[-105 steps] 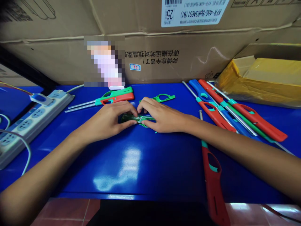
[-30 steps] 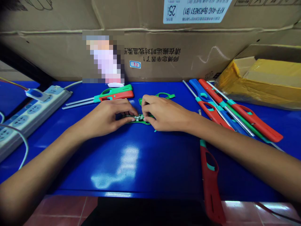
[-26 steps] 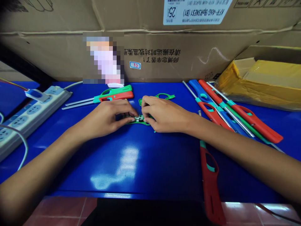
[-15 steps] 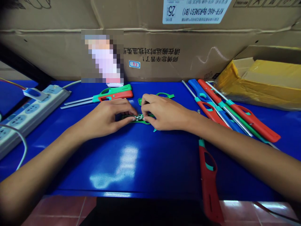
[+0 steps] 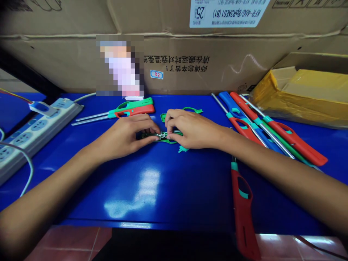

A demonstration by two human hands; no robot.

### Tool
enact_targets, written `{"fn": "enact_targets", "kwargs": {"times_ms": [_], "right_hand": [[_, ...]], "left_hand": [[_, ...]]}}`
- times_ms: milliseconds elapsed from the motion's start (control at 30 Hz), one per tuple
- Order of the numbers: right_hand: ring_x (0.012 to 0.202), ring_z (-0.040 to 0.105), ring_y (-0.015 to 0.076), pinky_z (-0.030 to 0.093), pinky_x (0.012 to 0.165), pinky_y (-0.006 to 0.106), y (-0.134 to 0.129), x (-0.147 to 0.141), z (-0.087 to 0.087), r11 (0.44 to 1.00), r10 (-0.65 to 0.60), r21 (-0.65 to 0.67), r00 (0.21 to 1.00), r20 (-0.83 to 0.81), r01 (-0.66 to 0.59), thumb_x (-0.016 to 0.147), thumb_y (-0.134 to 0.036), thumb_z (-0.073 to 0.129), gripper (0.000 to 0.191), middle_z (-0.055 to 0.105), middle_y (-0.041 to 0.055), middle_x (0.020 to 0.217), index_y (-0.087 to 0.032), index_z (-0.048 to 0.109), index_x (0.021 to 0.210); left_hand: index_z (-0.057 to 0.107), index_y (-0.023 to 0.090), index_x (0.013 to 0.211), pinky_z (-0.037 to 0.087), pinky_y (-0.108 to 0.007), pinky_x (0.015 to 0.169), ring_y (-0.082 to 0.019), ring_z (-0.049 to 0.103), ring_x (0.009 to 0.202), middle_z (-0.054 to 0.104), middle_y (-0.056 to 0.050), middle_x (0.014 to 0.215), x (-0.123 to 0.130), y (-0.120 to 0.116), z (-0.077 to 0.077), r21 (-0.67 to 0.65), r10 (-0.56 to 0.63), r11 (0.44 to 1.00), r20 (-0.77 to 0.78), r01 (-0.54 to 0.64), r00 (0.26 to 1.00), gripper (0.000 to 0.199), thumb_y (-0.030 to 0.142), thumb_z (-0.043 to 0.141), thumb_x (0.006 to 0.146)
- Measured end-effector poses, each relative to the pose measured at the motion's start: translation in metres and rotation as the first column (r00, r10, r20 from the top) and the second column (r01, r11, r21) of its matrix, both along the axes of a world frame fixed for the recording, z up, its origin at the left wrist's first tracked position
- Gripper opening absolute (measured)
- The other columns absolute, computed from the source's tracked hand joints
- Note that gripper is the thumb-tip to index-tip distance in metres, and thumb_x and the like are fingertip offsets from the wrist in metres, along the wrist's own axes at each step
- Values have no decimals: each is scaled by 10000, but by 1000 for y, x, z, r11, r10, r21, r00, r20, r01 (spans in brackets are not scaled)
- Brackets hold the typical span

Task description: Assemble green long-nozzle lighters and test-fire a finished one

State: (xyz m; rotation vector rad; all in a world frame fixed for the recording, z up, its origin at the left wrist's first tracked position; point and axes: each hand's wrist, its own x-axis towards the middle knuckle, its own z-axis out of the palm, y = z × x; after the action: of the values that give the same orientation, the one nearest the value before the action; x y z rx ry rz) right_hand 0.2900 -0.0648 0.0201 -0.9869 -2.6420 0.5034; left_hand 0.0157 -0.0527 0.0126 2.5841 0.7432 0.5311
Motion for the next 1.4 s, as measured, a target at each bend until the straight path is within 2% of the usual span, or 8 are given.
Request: {"fn": "enact_targets", "kwargs": {"times_ms": [200, 467, 667, 767, 867, 1067, 1200, 1400], "right_hand": [[1149, 725, 267, 553, 1021, 436, -1, 2, 8, 999, 22, -34, 999, 36, -21, 1023, -184, 717, 131, 734, 84, 1282, -228, 804, 936], [1107, 719, 274, 549, 976, 428, -5, -1, 0, 994, 1, 112, 998, 61, -7, 1067, -200, 676, 114, 738, 113, 1270, -195, 783, 1029], [1055, 728, 241, 517, 899, 374, -5, -3, -1, 998, -47, 32, 999, 8, 47, 978, -124, 756, 113, 747, 69, 1240, -216, 788, 922], [1044, 736, 238, 517, 906, 370, -4, -3, -2, 997, -69, 17, 997, -24, 69, 960, -123, 783, 99, 751, 59, 1197, -221, 794, 960], [1053, 739, 245, 525, 910, 376, -3, -2, -4, 999, -34, 35, 999, -42, 35, 970, -145, 793, 87, 755, 63, 1212, -230, 807, 987], [1044, 741, 249, 533, 917, 389, -4, -2, -5, 996, -1, 89, 999, -43, 5, 985, -162, 788, 79, 772, 70, 1230, -227, 823, 958], [1016, 743, 236, 529, 901, 378, -5, -4, -6, 996, -18, 88, 998, -58, 24, 996, -143, 753, 111, 796, 56, 1180, -233, 818, 987], [1061, 760, 255, 532, 958, 400, -2, -4, -7, 996, -18, 80, 998, -59, 23, 988, -135, 759, 130, 830, 42, 1111, -241, 820, 1031]], "left_hand": [[787, 204, 1121, 547, -351, 902, -220, 724, 997, 772, -58, 1057, -1, 1, -2, 13, -13, 1000, -9, 13, 1000, 86, 208, 724, 1063], [778, 195, 1105, 541, -334, 905, -210, 723, 985, 767, -53, 1055, -2, 3, -3, 3, -31, 1000, 8, 31, 999, 65, 178, 731, 1063], [781, 192, 1098, 541, -310, 883, -200, 731, 972, 771, -46, 1045, -2, 4, -4, 6, -45, 999, 25, 45, 999, 58, 168, 752, 1054], [785, 202, 1111, 548, -311, 883, -203, 739, 973, 780, -48, 1055, -2, 4, -3, 6, -50, 999, 34, 50, 998, 56, 222, 749, 1073], [791, 204, 1108, 550, -321, 885, -213, 740, 972, 780, -50, 1045, -1, 3, -2, 12, -37, 999, 30, 36, 999, 83, 274, 763, 1075], [789, 203, 1067, 546, -329, 897, -216, 740, 978, 779, -43, 1026, 2, -1, -2, -1, 8, 1000, 33, -8, 999, 59, 259, 787, 1052], [785, 198, 1042, 528, -304, 823, -194, 724, 905, 780, -29, 982, 3, -1, -5, -65, 76, 995, 51, -72, 996, 68, 236, 830, 1008], [782, 199, 1000, 497, -280, 755, -163, 692, 816, 754, 5, 895, 6, -1, -4, -126, 102, 988, 69, -93, 992, 79, 196, 854, 969]]}}
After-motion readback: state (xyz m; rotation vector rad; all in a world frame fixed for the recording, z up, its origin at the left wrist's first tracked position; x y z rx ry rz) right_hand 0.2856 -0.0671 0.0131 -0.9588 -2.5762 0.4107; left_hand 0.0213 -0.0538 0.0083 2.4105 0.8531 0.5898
